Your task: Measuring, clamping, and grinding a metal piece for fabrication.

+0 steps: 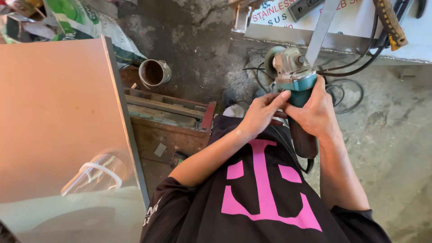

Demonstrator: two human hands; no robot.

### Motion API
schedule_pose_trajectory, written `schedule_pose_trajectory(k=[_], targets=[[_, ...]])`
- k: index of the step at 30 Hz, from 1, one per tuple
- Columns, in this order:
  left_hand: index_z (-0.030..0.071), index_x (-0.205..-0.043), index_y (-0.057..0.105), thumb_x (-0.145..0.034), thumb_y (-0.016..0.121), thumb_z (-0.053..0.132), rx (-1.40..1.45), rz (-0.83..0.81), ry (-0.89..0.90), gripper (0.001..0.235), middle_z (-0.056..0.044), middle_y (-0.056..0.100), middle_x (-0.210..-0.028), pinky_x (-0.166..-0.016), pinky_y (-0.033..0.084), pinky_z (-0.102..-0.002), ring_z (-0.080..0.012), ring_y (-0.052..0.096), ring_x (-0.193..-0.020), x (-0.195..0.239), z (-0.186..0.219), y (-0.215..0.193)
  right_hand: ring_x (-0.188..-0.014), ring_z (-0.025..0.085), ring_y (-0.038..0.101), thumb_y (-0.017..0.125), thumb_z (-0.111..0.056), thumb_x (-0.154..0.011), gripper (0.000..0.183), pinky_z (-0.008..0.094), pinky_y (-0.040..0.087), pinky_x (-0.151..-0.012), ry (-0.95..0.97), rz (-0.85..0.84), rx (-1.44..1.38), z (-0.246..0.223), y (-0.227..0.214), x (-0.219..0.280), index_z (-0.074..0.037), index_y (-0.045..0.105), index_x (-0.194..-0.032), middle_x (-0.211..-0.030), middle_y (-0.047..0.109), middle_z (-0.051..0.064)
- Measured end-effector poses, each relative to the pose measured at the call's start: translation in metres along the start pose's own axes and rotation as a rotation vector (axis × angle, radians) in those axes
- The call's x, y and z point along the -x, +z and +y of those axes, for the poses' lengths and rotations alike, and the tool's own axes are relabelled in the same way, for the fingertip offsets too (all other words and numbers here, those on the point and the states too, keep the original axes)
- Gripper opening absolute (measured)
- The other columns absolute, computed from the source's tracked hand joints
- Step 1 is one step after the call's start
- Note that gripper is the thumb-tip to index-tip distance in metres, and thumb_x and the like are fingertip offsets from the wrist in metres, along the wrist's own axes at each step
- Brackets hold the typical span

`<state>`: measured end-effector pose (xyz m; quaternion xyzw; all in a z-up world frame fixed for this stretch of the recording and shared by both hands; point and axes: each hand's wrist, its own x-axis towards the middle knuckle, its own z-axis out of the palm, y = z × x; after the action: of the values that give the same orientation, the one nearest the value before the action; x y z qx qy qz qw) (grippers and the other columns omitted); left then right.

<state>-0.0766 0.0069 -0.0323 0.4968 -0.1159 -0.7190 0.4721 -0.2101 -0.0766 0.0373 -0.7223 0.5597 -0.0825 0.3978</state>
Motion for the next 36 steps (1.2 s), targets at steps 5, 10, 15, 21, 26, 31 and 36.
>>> schedule_pose_trajectory(k=[5,10,15,21,26,31,36], targets=[[-0.003,-0.136,0.062,-0.09,0.063,0.062,-0.093,-0.023,0.051,0.08,-0.01,0.073,-0.109,-0.071,0.059,-0.032,-0.0191,0.073,-0.089,-0.004,-0.019,0.028,-0.104,0.026,0.072,0.09,-0.023,-0.075,0.08,0.039,0.056,-0.088,-0.061,0.006,-0.127,0.024,-0.03,0.002,0.004,0.046,-0.136,-0.114,0.072,0.019],[-0.003,-0.139,0.058,-0.086,0.083,0.038,-0.295,-0.169,0.21,0.071,-0.012,0.073,-0.115,-0.097,0.055,-0.033,-0.0187,0.07,-0.108,-0.005,-0.02,0.061,-0.112,0.013,0.064,0.09,-0.005,-0.083,0.069,0.031,0.056,-0.099,-0.293,-0.025,-0.533,0.045,-0.058,-0.011,0.0,0.047,-0.136,-0.127,0.065,0.009],[-0.002,-0.137,0.056,-0.082,0.089,0.019,-0.181,-0.127,0.387,0.068,-0.01,0.07,-0.12,-0.103,0.054,-0.036,-0.0183,0.067,-0.113,-0.012,-0.018,0.075,-0.119,0.013,0.061,0.087,0.001,-0.087,0.071,0.03,0.054,-0.104,-0.462,-0.197,-0.815,0.023,-0.066,-0.031,-0.002,0.039,-0.138,-0.132,0.06,0.009],[0.003,-0.136,0.055,-0.075,0.088,0.008,0.002,0.151,0.724,0.069,-0.003,0.066,-0.125,-0.101,0.057,-0.035,-0.0178,0.066,-0.116,0.045,0.005,0.051,-0.115,0.018,0.065,0.089,-0.008,-0.084,0.078,0.037,0.057,-0.101,-0.675,-0.484,-0.714,-0.042,-0.021,-0.033,-0.004,0.037,-0.141,-0.127,0.063,0.012],[0.0,-0.121,0.066,-0.075,0.085,0.004,-0.006,0.705,0.757,0.051,-0.005,0.07,-0.113,-0.093,0.058,-0.035,-0.0187,0.069,-0.102,0.127,-0.047,-0.013,-0.112,0.025,0.068,0.087,-0.023,-0.082,0.092,0.038,0.056,-0.096,-0.811,-0.693,-0.498,-0.065,0.028,-0.015,0.002,0.032,-0.151,-0.124,0.066,0.018],[0.005,-0.115,0.068,-0.071,0.085,0.012,-0.231,1.402,0.515,0.048,-0.003,0.073,-0.101,-0.083,0.056,-0.03,-0.0153,0.07,-0.088,0.228,-0.08,-0.034,-0.098,0.021,0.074,0.081,-0.026,-0.087,0.055,0.034,0.057,-0.087,-0.802,-0.927,-0.249,-0.014,0.061,-0.019,0.0,0.062,-0.132,-0.109,0.075,0.01],[0.002,-0.105,0.063,-0.067,0.088,0.026,-0.353,1.949,-0.07,0.052,-0.015,0.073,-0.09,-0.079,0.056,-0.041,-0.0303,0.072,-0.083,0.28,-0.186,-0.055,-0.092,0.015,0.072,0.077,-0.025,-0.088,0.051,0.031,0.058,-0.084,-0.505,-1.002,-0.098,0.045,0.068,-0.044,0.0,0.064,-0.131,-0.104,0.076,0.007]])
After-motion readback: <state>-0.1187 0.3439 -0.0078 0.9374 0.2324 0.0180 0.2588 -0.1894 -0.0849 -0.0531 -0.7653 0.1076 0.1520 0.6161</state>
